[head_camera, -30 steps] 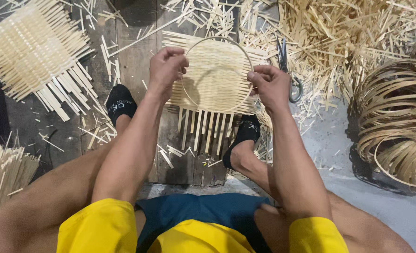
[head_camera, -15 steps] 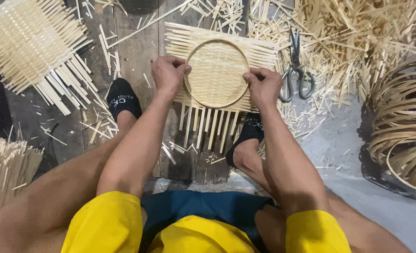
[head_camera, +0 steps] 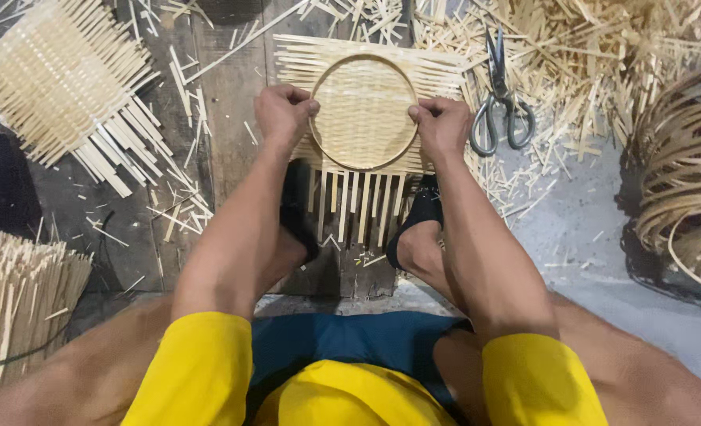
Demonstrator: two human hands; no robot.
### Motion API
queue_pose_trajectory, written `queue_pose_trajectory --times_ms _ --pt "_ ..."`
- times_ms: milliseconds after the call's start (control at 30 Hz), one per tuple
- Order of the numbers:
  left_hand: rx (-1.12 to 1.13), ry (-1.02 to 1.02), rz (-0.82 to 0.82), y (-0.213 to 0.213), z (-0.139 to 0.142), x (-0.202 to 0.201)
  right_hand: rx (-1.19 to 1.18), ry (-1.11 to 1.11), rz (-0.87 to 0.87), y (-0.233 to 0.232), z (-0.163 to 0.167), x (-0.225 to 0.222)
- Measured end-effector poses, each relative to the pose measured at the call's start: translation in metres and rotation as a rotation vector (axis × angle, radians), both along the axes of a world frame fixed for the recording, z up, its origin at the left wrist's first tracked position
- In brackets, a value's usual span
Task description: The person sits on the floor assembling round bamboo sieve trays. They fit a woven bamboo mat into a bent bamboo rim ring, press the mat in with a round wooden form, tap the rim to seat it, and use scissors to trim, then set finished trays on a stack.
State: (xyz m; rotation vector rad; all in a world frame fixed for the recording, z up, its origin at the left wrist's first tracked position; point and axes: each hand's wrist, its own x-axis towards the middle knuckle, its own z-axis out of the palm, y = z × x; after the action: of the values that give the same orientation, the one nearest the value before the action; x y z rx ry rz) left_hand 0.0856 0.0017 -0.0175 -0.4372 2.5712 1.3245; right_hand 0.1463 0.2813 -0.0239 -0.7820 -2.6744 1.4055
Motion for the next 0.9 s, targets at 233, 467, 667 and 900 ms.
queue_pose_trajectory --times_ms 233,467,667,900 --pt "0.281 -0.065 0.043 -0.009 -0.024 0.001 -0.015 -0.028 0.016 0.004 -0.001 0.007" --pt "0.452 -0.213 0.125 -0.012 -0.021 0.002 -0.061 -0.023 0.001 0.001 0.005 0.007" --pt "0.258 -0.101 0.113 -0.006 -0.026 0.007 -0.204 -0.051 0.040 0.010 0.001 0.005" --pt "0.429 -0.127 0.077 -0.015 -0.021 -0.001 -0.206 -0.035 0.187 0.025 -0.003 -0.008"
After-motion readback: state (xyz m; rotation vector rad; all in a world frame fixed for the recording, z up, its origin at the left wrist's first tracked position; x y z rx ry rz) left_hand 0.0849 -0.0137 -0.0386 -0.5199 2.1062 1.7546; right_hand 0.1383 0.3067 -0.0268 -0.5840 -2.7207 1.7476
